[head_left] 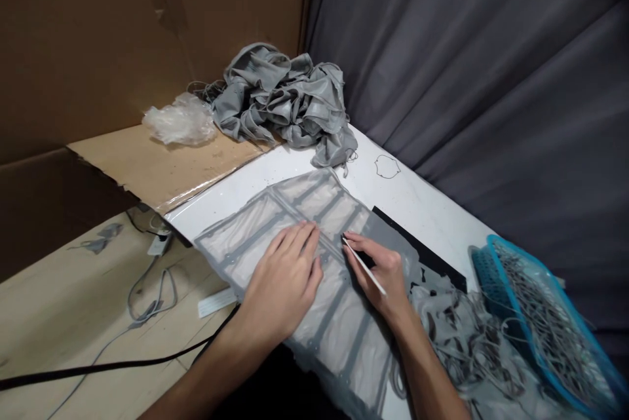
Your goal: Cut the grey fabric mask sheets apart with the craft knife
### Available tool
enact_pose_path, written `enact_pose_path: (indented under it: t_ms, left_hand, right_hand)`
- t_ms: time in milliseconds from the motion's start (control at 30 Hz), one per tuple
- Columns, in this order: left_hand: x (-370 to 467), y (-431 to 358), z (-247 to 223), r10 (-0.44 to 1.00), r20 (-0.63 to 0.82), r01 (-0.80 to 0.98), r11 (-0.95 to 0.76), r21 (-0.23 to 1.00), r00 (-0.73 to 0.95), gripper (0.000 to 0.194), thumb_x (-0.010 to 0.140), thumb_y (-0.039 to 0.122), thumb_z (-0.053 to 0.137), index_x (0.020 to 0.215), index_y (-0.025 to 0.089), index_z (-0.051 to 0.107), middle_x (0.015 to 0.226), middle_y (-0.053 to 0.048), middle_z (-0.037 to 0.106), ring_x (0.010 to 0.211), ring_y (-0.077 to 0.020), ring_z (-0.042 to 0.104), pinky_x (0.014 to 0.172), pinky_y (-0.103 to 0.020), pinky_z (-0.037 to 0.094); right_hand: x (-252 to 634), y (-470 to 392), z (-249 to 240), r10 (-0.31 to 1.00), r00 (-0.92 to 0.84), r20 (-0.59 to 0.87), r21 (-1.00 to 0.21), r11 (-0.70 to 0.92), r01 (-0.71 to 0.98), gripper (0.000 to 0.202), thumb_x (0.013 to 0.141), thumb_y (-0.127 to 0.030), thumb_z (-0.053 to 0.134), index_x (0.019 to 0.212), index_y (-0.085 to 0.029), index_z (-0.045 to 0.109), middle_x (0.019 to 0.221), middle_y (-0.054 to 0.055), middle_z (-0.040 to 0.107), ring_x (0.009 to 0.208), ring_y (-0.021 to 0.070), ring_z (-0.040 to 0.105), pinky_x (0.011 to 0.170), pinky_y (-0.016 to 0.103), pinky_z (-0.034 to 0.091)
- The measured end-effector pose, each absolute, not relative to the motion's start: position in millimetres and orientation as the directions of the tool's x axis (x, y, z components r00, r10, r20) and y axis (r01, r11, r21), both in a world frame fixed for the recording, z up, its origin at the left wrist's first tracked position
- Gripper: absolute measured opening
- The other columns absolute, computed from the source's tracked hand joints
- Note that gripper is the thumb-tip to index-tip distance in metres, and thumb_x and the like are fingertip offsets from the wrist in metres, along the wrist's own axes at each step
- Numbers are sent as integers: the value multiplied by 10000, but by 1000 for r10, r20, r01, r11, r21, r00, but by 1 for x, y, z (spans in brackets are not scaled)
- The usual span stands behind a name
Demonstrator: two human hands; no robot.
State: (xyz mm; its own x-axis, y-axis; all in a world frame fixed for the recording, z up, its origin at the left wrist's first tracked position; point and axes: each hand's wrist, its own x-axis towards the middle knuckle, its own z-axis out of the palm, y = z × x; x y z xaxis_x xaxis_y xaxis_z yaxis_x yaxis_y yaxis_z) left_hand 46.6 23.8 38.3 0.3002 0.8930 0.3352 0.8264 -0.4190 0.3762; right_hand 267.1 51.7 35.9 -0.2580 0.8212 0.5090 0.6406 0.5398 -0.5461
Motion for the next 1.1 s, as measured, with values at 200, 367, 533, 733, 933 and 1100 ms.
enact_pose_path:
  t_ms: [200, 367, 533, 733, 933, 1100]
  left_hand:
    - [39, 34, 29, 885, 303, 821, -448, 354, 352, 531, 1115, 205, 476, 1601, 29, 594, 1673, -224, 609, 1575, -353, 575, 1309, -555, 474]
    - [41, 31, 23, 875, 338, 825, -456, 333, 347, 541, 1114, 207, 458, 1599, 16, 600, 1688, -206, 596, 1566, -350, 587, 1306, -528, 475]
    - [42, 30, 25, 881, 352, 827, -437, 353, 315, 543, 1111, 212, 457, 1604, 39, 603, 1701, -190, 584, 1565, -327, 589, 1299, -512, 480]
    - [41, 32, 27, 891, 307, 820, -436, 370, 335, 547, 1115, 231, 439, 1602, 35, 595, 1685, -186, 607, 1562, -319, 588, 1309, -501, 454]
    - [40, 28, 22, 876, 355, 801, -457, 387, 328, 538, 1126, 229, 460, 1621, 40, 554, 1717, -180, 574, 1612, -320, 525, 1350, -501, 379]
    - [40, 27, 21, 869, 372, 796, -465, 388, 327, 520, 1130, 218, 480, 1606, 23, 559, 1710, -198, 578, 1614, -336, 521, 1356, -505, 357]
  right_hand:
    - [251, 79, 57, 812, -374, 448, -580, 582, 569, 135, 1035, -165, 742, 1018, -240, 852, 1152, 79, 895, 1083, 252, 876, 997, 372, 714]
    - [243, 98, 51, 807, -436, 397, -614, 587, 528, 135, 1029, -156, 743, 1022, -227, 857, 1170, 87, 893, 1078, 250, 878, 963, 362, 724]
    - [241, 94, 41, 806, -367, 465, -622, 592, 512, 161, 1012, -114, 754, 1065, -225, 859, 1147, 102, 895, 1058, 271, 883, 992, 397, 735]
    - [241, 90, 43, 789, -416, 452, -588, 614, 526, 222, 1012, -75, 749, 1120, -234, 860, 1203, 90, 884, 1107, 266, 873, 1025, 399, 736]
    - [243, 88, 40, 757, -455, 469, -523, 653, 548, 278, 1012, -36, 723, 1171, -228, 847, 1268, 96, 868, 1156, 270, 860, 1070, 402, 723]
    - [243, 89, 40, 761, -450, 466, -523, 648, 553, 231, 1001, -32, 743, 1125, -205, 831, 1269, 115, 866, 1114, 251, 871, 1051, 368, 724]
